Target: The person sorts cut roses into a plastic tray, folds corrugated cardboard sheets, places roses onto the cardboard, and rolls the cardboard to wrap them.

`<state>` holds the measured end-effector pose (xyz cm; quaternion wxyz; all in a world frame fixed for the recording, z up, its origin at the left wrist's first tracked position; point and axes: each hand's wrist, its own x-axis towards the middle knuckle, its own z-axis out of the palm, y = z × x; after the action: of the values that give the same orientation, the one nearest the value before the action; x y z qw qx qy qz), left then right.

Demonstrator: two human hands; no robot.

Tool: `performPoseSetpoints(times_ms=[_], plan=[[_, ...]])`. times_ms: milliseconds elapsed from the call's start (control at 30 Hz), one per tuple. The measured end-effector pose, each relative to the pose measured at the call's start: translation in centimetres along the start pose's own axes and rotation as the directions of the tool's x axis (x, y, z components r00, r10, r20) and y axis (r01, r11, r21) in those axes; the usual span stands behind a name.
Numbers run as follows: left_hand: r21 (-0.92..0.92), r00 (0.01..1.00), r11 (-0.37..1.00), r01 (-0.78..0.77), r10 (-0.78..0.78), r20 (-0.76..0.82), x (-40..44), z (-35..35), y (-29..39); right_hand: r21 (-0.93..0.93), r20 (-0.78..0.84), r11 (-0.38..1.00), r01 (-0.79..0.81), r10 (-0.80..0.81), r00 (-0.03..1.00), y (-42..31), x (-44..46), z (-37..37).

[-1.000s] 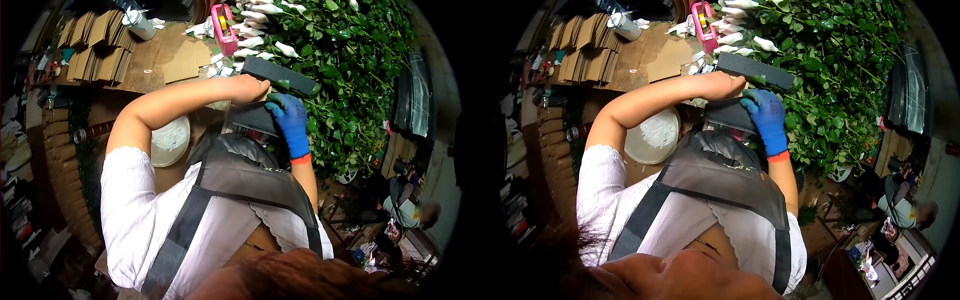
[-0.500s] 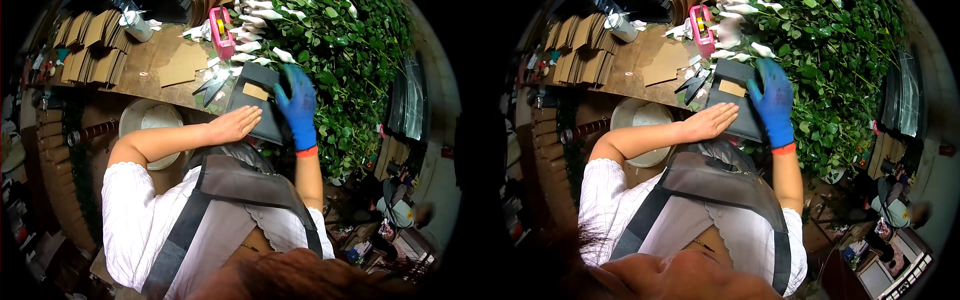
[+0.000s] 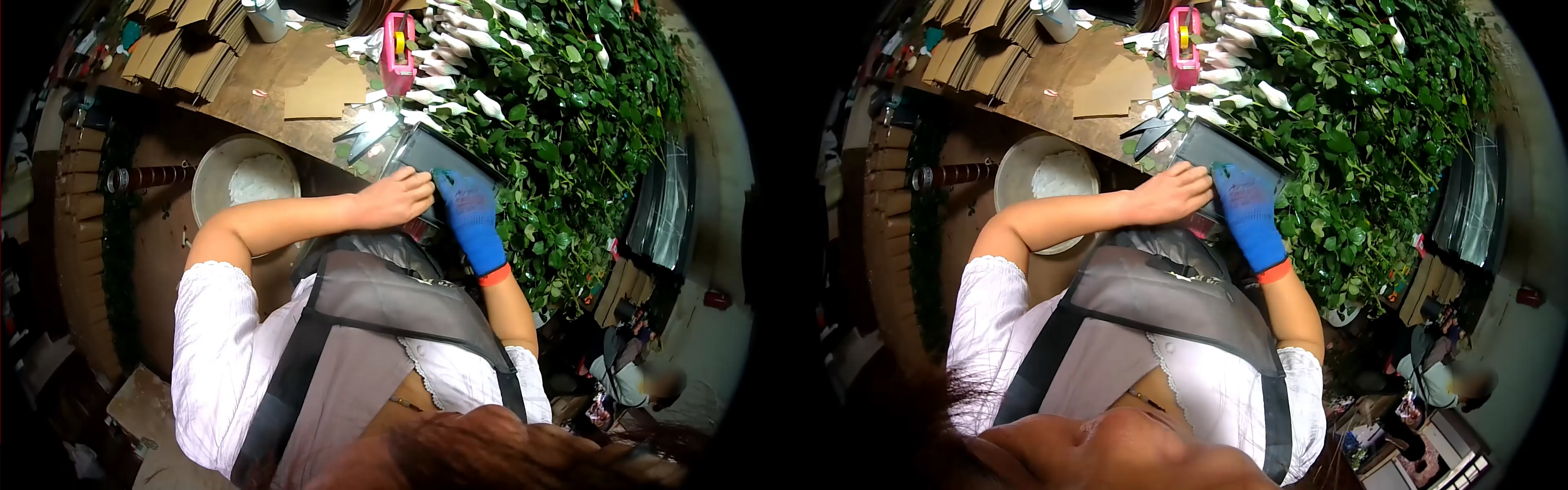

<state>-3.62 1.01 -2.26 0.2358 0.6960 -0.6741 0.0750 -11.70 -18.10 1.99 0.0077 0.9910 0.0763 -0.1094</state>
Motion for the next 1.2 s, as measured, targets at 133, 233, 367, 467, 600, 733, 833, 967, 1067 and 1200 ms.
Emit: performPoseSetpoints(times_ms=[133, 233, 367, 467, 600, 733, 833, 967, 1067, 1200], plan=[[-0.275, 0.957, 0.939, 0.207, -0.253, -0.141, -4.4, 0.3, -2.5, -0.156, 0.082, 0.985, -0.071, 0.084, 0.993, -2.1, -1.4, 0.9], [-0.104, 0.721, 0.763, 0.638, -0.639, -0.268, -6.0, 3.4, -4.6, -0.237, 0.098, 0.963, -0.128, 0.154, 0.983, -3.7, -1.2, 0.9], [0.050, 0.608, 0.608, 0.792, -0.794, 0.013, -8.0, 7.9, -8.0, -0.213, 0.182, 0.966, -0.143, 0.183, 0.966, -4.0, -1.1, 0.3], [0.075, 0.575, 0.589, 0.805, -0.805, 0.147, -7.2, 7.4, -9.5, -0.183, 0.195, 0.972, -0.144, 0.180, 0.964, -3.6, -1.2, 0.7], [-0.315, 0.466, 0.371, 0.874, -0.823, 0.325, -6.9, 4.9, -8.8, -0.200, 0.193, 0.965, -0.173, 0.211, 0.958, -3.8, -1.1, 0.8], [-0.556, 0.580, 0.333, 0.762, -0.733, 0.356, -7.1, 0.6, -6.0, -0.184, 0.239, 0.962, -0.200, 0.241, 0.940, -4.3, -0.9, 0.0], [-0.595, 0.649, 0.341, 0.728, -0.623, 0.437, -7.2, -2.0, -5.8, -0.214, 0.273, 0.960, -0.178, 0.234, 0.933, -4.4, -0.8, -0.5], [-0.598, 0.668, 0.338, 0.727, -0.550, 0.501, -6.7, -3.5, -6.1, -0.233, 0.286, 0.955, -0.181, 0.245, 0.927, -4.7, -0.6, -0.7], [-0.373, 0.620, 0.498, 0.783, -0.572, 0.537, -5.4, -3.0, -5.8, -0.239, 0.262, 0.953, -0.187, 0.249, 0.932, -4.7, -0.6, -0.6], [-0.216, 0.555, 0.531, 0.819, -0.641, 0.531, -5.6, -2.2, -5.5, -0.237, 0.218, 0.955, -0.179, 0.232, 0.948, -4.5, -1.0, 0.3]])
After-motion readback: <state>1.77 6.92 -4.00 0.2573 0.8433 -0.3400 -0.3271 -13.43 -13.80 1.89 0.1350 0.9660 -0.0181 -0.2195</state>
